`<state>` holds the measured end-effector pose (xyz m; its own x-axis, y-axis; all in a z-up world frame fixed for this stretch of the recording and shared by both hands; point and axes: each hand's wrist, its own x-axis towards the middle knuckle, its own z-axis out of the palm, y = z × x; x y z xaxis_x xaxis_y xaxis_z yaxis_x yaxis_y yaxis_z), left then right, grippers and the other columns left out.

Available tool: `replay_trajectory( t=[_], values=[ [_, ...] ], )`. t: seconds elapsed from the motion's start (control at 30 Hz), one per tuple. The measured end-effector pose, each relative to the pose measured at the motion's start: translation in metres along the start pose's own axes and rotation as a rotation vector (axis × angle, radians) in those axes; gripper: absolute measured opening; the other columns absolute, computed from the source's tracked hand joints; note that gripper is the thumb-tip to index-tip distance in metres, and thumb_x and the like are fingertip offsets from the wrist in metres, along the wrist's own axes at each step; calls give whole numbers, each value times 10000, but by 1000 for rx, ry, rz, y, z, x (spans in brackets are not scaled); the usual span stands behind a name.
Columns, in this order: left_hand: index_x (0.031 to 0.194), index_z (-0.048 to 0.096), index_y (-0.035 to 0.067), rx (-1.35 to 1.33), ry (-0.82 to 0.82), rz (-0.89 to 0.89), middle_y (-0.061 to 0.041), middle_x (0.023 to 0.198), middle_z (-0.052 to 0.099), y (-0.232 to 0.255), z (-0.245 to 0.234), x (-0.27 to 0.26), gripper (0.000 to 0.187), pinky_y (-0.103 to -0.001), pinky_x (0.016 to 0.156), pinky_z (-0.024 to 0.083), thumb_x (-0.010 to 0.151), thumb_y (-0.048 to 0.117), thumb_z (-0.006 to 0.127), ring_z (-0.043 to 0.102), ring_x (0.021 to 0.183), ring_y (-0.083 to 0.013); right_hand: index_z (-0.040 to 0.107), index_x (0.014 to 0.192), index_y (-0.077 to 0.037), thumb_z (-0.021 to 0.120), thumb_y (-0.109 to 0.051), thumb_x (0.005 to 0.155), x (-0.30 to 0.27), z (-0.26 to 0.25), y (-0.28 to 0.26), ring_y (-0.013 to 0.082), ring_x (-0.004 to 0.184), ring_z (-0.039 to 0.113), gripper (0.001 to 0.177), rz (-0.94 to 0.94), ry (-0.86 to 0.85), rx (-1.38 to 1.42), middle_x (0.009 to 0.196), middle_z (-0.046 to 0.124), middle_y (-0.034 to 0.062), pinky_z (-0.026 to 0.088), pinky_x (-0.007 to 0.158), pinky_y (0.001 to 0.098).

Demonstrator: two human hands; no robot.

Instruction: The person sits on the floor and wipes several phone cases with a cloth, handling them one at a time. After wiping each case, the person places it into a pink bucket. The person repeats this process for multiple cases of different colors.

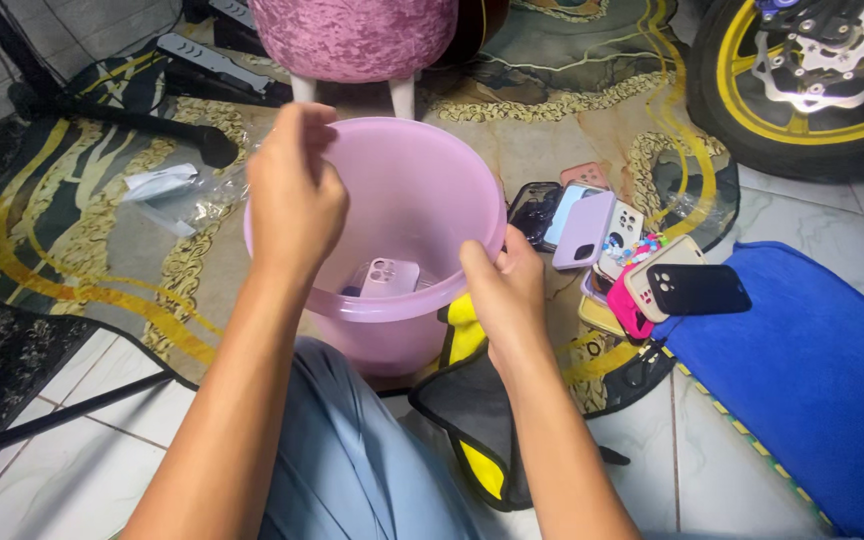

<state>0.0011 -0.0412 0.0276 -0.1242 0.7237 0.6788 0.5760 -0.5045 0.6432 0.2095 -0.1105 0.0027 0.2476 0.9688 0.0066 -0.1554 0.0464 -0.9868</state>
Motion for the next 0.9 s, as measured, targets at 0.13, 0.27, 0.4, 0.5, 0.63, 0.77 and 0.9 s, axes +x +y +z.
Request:
replay_trajectory(
  t=[0.13,0.27,0.4,0.5,0.63,0.77,0.9],
  values=[
    [1218,672,44,339,36,-32,-196,1196,698,17,-36,-17,454,-429,931,482,766,-3,680,645,1119,-366,686,1172,47,583,-106,899,-4,-16,-1,121,890,709,329,-3,-1,49,1026,768,97,550,780,263],
    [1375,607,33,-160,-95,-414,-166,1300,673,14,-41,-34,639,-308,963,498,762,-102,485,666,1169,-244,717,1145,73,577,-93,913,-18,-30,0,114,834,656,318,-40,-23,16,979,744,87,513,738,266],
    [1381,601,-15,-332,-136,-505,-176,1281,700,12,-41,-37,668,-264,932,508,750,-135,418,681,1121,-211,712,1141,53,573,-111,909,-26,-32,-12,120,834,683,316,3,-2,38,972,757,76,533,747,271],
    [1395,588,-22,-371,-165,-509,-181,1278,689,13,-45,-47,700,-249,883,511,730,-155,411,678,1089,-205,708,1146,53,577,-107,913,-35,-40,-13,108,872,675,311,-14,-6,23,997,755,73,525,782,264],
    [1394,603,5,-302,-133,-558,-169,1267,693,18,-49,-56,695,-264,826,534,743,-155,421,697,1031,-216,702,1177,57,606,-132,911,-49,-47,-14,118,923,674,341,-28,-53,68,1049,752,94,530,815,283],
    [1372,639,9,-318,-108,-567,-181,1219,715,19,-47,-49,628,-277,804,523,780,-123,473,696,991,-213,635,1319,-1,706,-303,907,-55,-53,-27,105,1075,662,516,76,-81,31,1158,746,85,484,947,258],
    [1376,677,-2,-12,-157,-334,-214,1200,719,20,-49,-51,639,-319,923,525,766,-97,511,693,1082,-243,529,1429,-43,766,-258,860,-67,-83,-23,159,1208,610,652,189,-74,55,1287,649,102,472,1012,306]
  ],
)
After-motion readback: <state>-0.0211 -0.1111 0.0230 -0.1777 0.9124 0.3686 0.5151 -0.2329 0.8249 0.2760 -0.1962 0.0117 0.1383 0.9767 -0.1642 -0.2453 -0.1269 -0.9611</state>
